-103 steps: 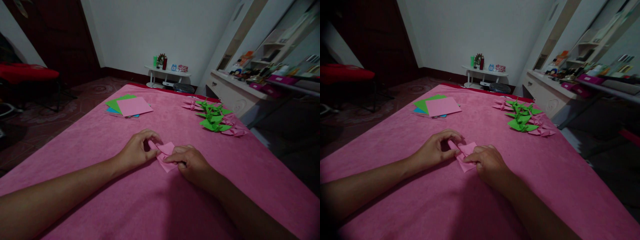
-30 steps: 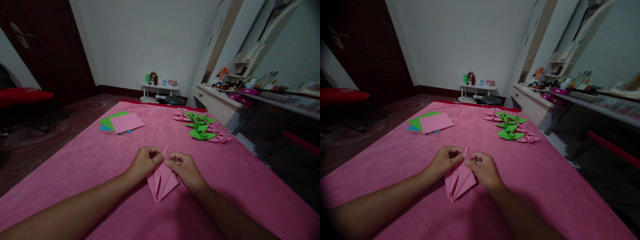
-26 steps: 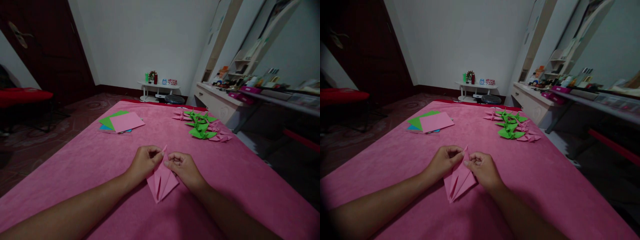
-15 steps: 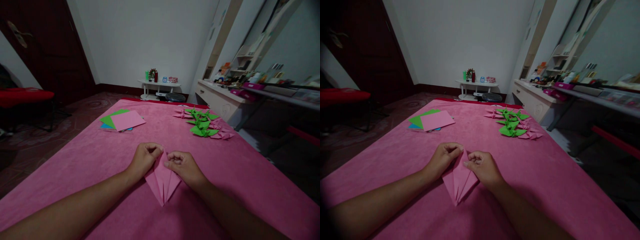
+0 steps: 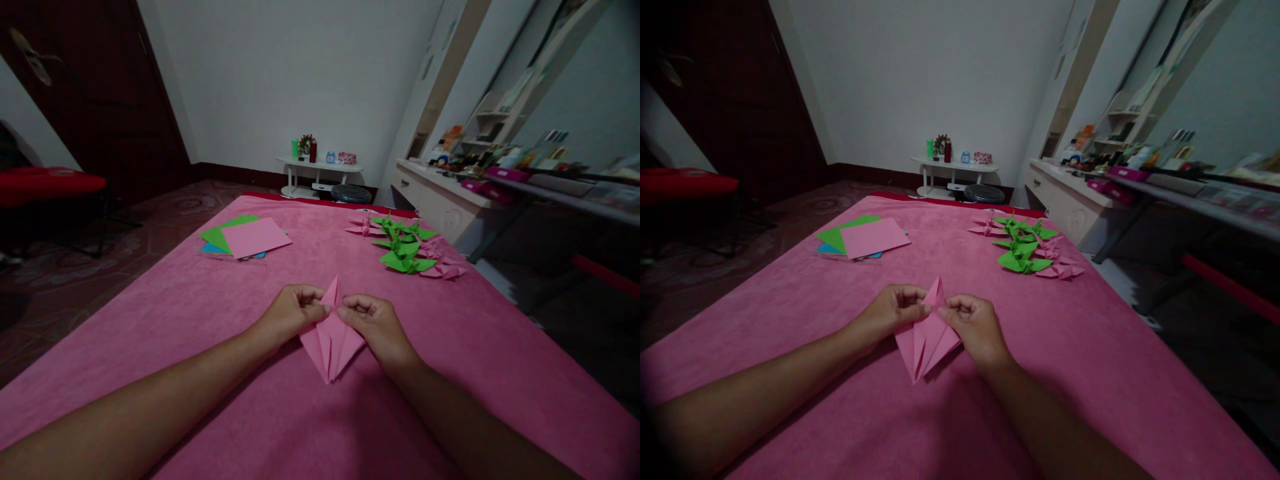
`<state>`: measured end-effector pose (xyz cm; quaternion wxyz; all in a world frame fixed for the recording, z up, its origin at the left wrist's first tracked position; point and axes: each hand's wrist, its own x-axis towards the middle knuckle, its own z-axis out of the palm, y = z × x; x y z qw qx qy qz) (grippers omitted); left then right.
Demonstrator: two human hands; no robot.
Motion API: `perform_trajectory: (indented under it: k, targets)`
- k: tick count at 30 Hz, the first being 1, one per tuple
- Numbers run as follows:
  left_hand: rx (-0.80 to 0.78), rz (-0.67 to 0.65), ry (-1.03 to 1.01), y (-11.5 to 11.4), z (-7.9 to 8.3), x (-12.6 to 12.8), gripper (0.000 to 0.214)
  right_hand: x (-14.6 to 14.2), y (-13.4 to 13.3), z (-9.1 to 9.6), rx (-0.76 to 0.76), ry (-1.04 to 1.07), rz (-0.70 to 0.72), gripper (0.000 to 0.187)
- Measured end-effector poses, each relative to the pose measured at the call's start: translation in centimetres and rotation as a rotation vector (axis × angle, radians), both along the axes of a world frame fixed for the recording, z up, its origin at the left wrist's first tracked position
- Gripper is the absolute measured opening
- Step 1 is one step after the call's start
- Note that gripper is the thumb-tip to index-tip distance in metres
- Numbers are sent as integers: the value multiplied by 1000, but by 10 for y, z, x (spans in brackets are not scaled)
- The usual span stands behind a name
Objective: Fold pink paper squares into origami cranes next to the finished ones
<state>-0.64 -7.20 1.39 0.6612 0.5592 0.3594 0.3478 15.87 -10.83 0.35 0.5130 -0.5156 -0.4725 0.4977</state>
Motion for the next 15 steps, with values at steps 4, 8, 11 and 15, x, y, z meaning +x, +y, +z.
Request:
perform_trajectory:
  k: [4, 8, 11, 15]
  targets:
    - [-79, -110, -46, 1, 2, -4, 32, 0, 1, -1, 18, 1, -36, 27]
    - [-83, -152, -58, 1, 0, -4, 28, 0, 1, 1, 47, -44, -21, 27]
    - [-97, -100, -43, -2, -2, -3, 23, 0, 0, 4, 73, -48, 10, 26]
    - [-81, 71, -50, -3, -2, 0, 20, -2, -3, 7, 109, -36, 13, 33]
